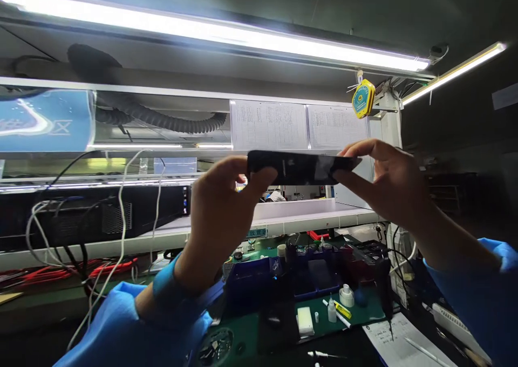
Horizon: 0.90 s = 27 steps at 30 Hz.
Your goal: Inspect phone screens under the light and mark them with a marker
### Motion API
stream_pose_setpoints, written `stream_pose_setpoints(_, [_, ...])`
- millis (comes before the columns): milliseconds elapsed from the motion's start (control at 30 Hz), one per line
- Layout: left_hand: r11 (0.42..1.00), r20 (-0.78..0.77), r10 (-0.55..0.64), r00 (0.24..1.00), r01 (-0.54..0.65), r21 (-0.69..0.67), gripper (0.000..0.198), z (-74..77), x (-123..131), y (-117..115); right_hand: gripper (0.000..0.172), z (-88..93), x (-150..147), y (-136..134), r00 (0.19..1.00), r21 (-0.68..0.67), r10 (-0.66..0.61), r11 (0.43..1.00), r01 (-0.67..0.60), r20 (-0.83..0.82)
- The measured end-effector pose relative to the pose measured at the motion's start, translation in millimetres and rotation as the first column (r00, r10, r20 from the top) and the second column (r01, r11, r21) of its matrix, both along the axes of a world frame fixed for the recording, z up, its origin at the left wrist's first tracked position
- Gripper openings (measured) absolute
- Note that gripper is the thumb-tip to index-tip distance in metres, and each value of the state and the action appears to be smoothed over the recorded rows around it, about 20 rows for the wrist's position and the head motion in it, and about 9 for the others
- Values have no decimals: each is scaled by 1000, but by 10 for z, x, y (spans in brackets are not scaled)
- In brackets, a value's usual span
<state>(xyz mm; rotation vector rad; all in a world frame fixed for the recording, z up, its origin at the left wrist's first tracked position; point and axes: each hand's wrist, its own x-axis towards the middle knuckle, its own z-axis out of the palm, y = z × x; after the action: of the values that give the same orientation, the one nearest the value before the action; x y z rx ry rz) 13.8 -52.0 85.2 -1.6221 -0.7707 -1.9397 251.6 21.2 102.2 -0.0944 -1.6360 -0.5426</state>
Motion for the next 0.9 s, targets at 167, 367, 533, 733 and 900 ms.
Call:
stream_pose_setpoints(167, [973,-360,147,921,-68,221,9,-674,-95,248,19,-495,-76,83,971,253,-171,959,126,165])
stream_pose_setpoints(367, [974,-443,203,873,-134,181,11,-1547,-139,444,16,-1243,-196,97,920,179,-181,976,125,348])
stream_pose_setpoints(533, [985,-470,169,867,-132,110,24,-2006,-81,423,11,-1703,-200,113,895,136,-183,981,138,408])
stream_pose_setpoints(733, [989,-460,139,877,-100,108,26,-2329,-21,380,26,-2021,-117,131,889,113,-160,986,123,429])
stream_pose_setpoints(900, [991,-484,130,866,-98,90,25,-2430,-31,325,23,-2130,-73,94,876,95,-150,988,119,459])
